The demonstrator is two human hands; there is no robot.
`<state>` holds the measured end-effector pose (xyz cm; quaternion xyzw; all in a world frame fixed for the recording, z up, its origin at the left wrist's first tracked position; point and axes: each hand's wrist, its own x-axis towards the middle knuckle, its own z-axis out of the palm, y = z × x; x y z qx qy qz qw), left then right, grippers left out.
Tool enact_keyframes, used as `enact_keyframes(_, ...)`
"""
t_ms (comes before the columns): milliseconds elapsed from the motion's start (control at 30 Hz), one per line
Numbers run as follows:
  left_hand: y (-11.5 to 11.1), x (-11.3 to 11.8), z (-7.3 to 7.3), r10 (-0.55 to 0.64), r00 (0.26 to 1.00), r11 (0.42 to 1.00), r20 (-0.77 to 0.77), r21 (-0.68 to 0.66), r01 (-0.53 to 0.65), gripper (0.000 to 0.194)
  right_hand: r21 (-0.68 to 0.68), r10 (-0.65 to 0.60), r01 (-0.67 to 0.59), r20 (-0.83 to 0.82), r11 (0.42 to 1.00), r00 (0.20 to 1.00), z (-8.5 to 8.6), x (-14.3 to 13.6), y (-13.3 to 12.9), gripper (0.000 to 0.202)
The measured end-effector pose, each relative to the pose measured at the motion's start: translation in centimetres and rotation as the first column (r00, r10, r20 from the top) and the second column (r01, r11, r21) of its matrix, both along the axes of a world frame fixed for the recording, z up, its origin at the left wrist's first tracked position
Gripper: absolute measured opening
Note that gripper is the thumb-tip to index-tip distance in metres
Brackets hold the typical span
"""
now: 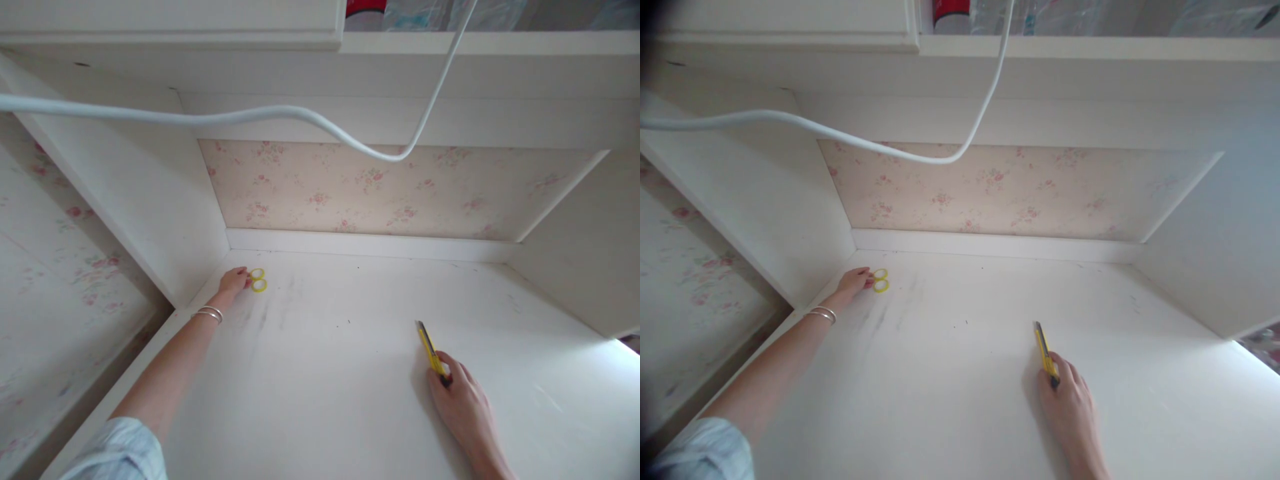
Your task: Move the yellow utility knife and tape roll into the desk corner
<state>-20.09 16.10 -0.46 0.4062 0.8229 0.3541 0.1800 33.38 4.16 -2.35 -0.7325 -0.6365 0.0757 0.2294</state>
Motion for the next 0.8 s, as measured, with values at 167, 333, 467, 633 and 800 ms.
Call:
enact_keyframes(167, -1.5, 1.1, 2.0, -0.008, 1.0, 0.997, -0.009, 0.072, 0.009, 0.031, -0.158, -0.129, 0.06, -0.471, 0.986, 0.873, 0.9, -1.0, 0.1, 0.049)
enact_keyframes(333, -5.3, 6.4, 3.6, -0.14, 0.99, 0.981, -0.008, 0.134, 0.14, 0.026, -0.124, -0.072, -0.165, -0.953, 0.978, 0.293, 2.3, -6.7, 0.1, 0.05)
enact_keyframes(467, -10.2, 13.6, 4.1, -0.441, 0.824, 0.898, 0.356, 0.167, 0.408, 0.036, -0.034, 0.046, -0.306, -0.967, 0.951, 0.251, 3.5, -12.9, -0.3, 0.049)
enact_keyframes(633, -14.3, 20.0, 4.3, -0.495, 0.552, 0.863, 0.671, 0.306, 0.403, 0.042, 0.14, 0.343, -0.471, -0.86, 0.871, 0.378, 4.5, -18.7, -1.4, 0.039)
enact_keyframes(800, -13.7, 19.8, 2.7, -0.358, 0.503, 0.933, 0.787, 0.324, 0.158, 0.039, 0.239, 0.617, -0.683, -0.687, 0.69, 0.383, 5.0, -20.1, -2.8, 0.039)
